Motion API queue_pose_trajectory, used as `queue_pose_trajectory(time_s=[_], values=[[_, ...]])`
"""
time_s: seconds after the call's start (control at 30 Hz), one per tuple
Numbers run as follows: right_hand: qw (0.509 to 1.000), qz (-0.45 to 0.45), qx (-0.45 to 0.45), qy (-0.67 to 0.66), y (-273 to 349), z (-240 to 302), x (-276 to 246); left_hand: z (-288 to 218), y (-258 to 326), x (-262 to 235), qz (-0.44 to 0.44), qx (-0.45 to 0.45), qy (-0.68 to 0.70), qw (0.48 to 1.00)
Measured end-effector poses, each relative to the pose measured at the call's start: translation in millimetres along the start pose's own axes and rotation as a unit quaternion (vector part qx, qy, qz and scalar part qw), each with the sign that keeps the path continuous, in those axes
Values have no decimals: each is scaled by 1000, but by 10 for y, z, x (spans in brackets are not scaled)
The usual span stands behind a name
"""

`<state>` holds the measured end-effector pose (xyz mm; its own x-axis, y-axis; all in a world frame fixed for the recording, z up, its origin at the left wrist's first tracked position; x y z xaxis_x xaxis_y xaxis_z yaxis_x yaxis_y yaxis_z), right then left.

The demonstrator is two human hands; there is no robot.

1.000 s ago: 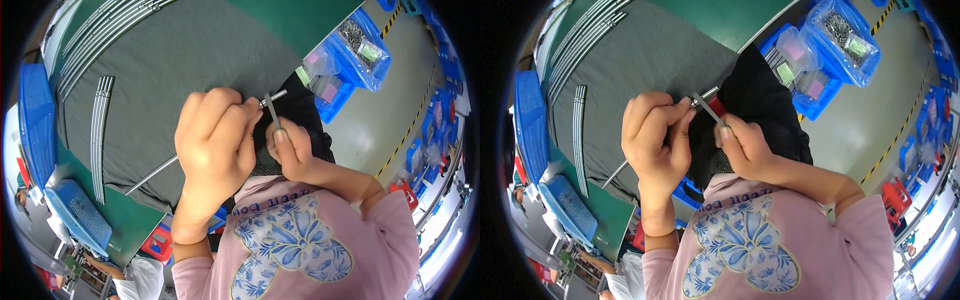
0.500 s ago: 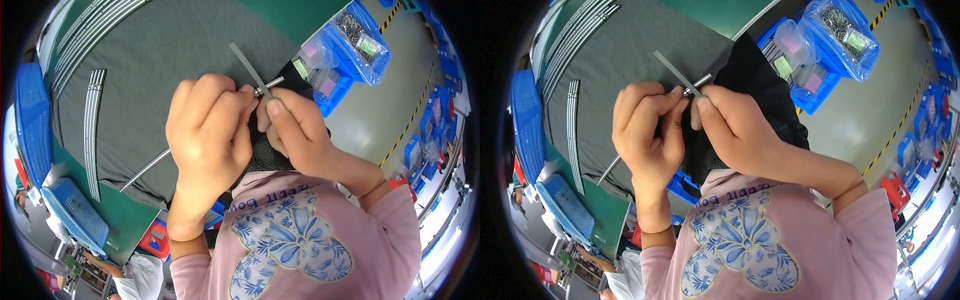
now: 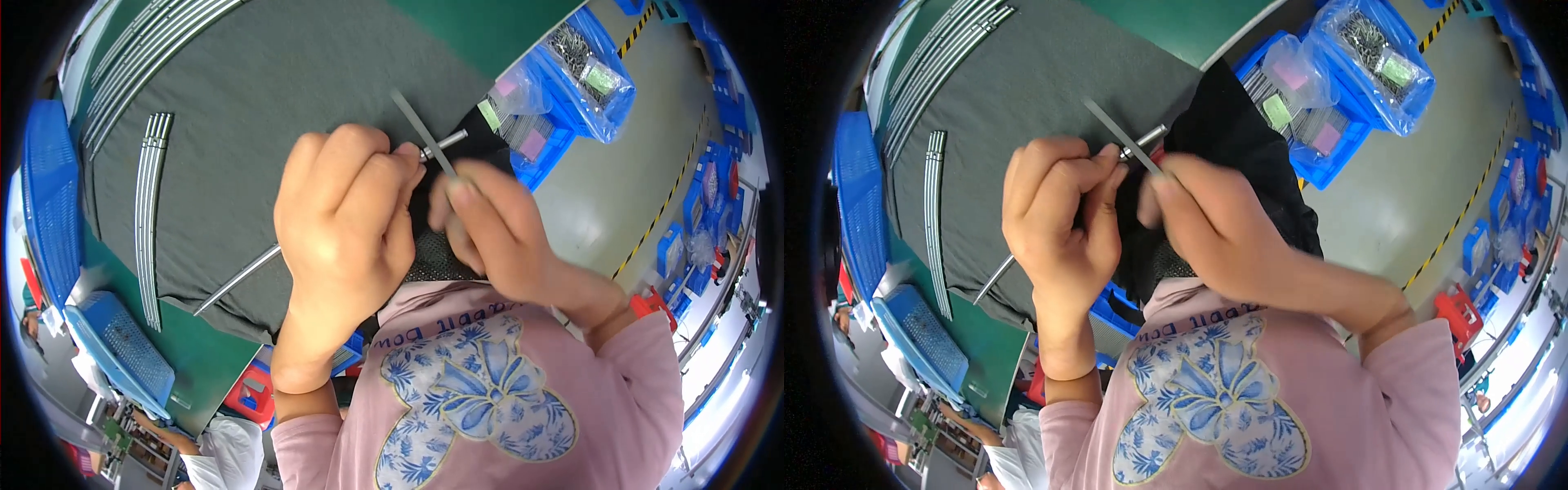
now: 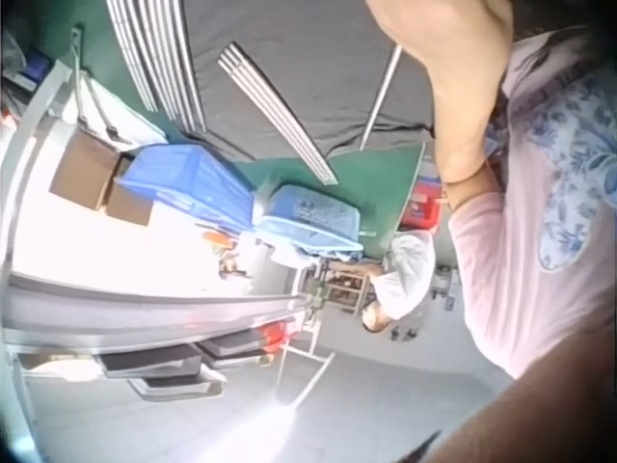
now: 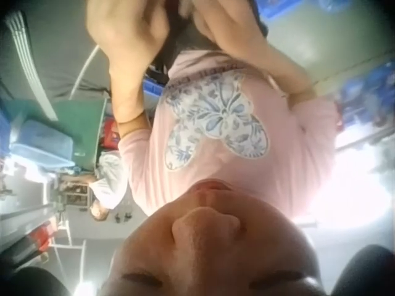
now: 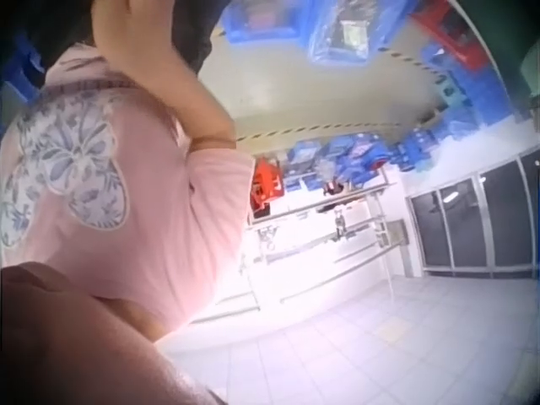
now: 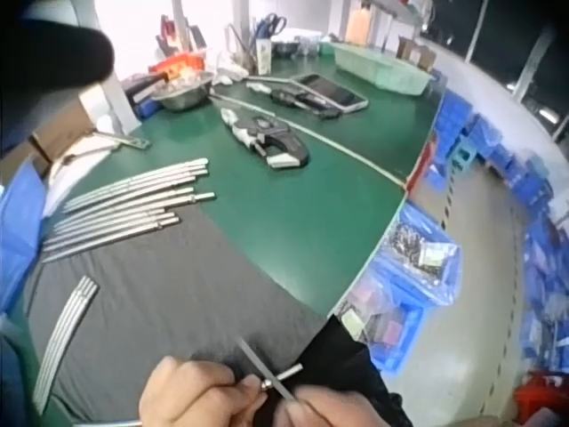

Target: Filing and smoothing the ends of thin metal rods at a manufacturing workbench.

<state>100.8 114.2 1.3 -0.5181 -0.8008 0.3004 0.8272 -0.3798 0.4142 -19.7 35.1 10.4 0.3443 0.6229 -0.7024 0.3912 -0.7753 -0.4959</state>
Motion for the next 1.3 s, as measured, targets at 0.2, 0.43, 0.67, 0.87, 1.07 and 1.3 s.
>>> queue_pose_trajectory(time_s=[0.2,0.43,0.67,0.87,1.07,1.3], values=[[990,12,-111,90,31,-427,-70,18,-7,7,-2,1,4,1000],[981,-23,-171,86,-22,-399,30,15,6,-5,-6,5,3,1000],[982,-25,-180,41,-159,-326,64,19,-16,-18,-20,9,0,1000],[946,-43,-286,148,-196,-318,20,21,-32,-11,-20,11,-5,1000],[978,-11,-146,147,-11,-404,-38,17,-15,0,5,-11,6,1000],[981,-27,-138,134,-7,-317,-36,24,-24,-5,1,-1,1,1000]])
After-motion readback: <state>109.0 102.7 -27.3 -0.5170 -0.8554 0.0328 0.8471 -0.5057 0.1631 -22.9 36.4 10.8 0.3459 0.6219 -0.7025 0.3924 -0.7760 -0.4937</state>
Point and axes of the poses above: each hand's wrist, its own y-axis away from the middle knuckle, its own x-axis out of the palm, z = x × y, the point moved 2 cm from there along -y, towards the middle knuckle, and after that the axes turned 5 degrees about -y, right-handed, at the moved point
